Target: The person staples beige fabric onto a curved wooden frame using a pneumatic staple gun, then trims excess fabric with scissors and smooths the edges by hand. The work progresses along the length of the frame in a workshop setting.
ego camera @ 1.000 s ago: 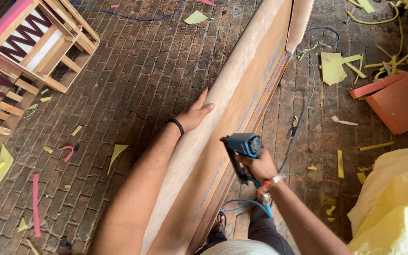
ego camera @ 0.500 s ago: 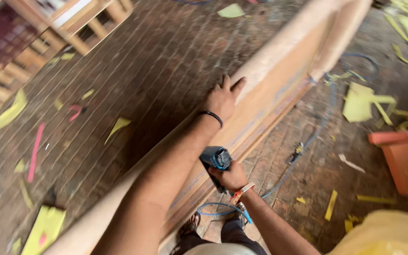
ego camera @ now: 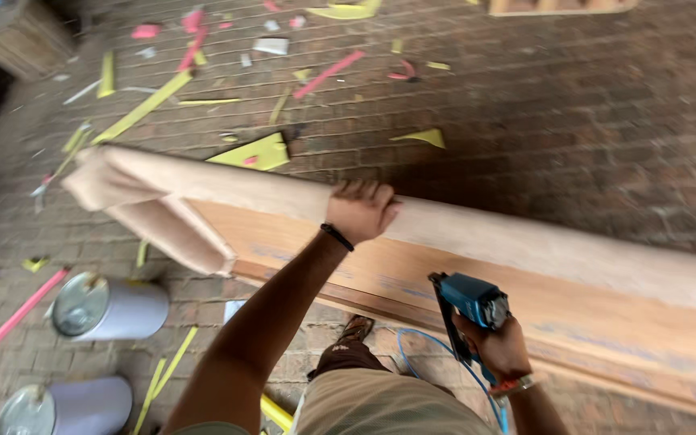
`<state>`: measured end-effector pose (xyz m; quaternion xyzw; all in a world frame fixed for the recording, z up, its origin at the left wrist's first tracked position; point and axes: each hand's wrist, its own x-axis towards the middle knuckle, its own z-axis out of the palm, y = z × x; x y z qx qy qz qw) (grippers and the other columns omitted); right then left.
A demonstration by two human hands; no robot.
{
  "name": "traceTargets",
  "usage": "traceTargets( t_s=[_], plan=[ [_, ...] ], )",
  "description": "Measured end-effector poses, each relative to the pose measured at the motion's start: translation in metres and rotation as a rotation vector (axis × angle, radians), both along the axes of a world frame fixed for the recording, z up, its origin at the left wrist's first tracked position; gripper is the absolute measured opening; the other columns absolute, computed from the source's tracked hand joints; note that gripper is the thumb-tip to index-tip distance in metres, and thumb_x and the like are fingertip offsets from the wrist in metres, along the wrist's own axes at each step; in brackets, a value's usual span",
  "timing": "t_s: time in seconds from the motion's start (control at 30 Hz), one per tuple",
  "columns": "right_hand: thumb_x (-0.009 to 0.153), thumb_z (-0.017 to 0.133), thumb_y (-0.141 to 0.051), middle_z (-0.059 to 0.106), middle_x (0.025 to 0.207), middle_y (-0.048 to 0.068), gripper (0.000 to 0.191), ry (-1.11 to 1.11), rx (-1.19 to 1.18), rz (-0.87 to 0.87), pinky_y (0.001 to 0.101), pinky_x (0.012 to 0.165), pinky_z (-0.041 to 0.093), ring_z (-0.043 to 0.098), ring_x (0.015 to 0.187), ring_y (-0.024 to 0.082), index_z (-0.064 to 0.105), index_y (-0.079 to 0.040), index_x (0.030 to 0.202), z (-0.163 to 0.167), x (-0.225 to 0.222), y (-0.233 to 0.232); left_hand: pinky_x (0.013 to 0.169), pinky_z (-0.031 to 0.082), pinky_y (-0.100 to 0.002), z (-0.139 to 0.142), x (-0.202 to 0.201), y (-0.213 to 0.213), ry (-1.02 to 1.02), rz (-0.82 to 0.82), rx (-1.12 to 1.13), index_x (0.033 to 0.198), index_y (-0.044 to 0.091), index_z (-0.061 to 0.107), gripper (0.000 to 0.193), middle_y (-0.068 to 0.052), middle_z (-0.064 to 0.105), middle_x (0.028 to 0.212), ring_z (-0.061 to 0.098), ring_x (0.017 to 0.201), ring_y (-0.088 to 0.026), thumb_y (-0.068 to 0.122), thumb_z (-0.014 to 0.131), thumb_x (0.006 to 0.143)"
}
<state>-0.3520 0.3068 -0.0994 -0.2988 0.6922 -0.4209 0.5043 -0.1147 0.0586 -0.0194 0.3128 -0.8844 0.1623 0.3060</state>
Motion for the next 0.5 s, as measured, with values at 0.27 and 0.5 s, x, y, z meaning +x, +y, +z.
traceTargets(
  t_s=[0.27, 0.5],
  plan=[
    [0.079, 0.085, -0.027, 0.071, 0.067, 0.013, 0.035, 0.277, 0.121, 0.22, 0.0382, 0.059, 0.051, 0.066, 0.06, 0.021, 0.073, 0.002, 0.093, -0.013, 0.094, -0.076, 0.083, 0.05, -0.047, -0.002, 0.266, -0.116, 0.202, 0.246, -0.167, 0.083, 0.014, 0.065, 0.039, -0.009, 0.065, 0.08, 0.062, 0.077, -0.029, 0.036, 0.042, 0.106],
    [0.077, 0.086, -0.043, 0.079, 0.082, 0.012, 0.048, 0.446, 0.141, 0.294, 0.0377, 0.071, 0.062, 0.078, 0.073, 0.023, 0.078, -0.006, 0.106, 0.0, 0.209, -0.133, 0.066, 0.047, -0.044, 0.007, 0.391, -0.176, 0.187, 0.171, -0.157, 0.075, 0.014, 0.061, 0.036, -0.008, 0.063, 0.069, 0.059, 0.063, -0.029, 0.036, 0.046, 0.099]
  ],
)
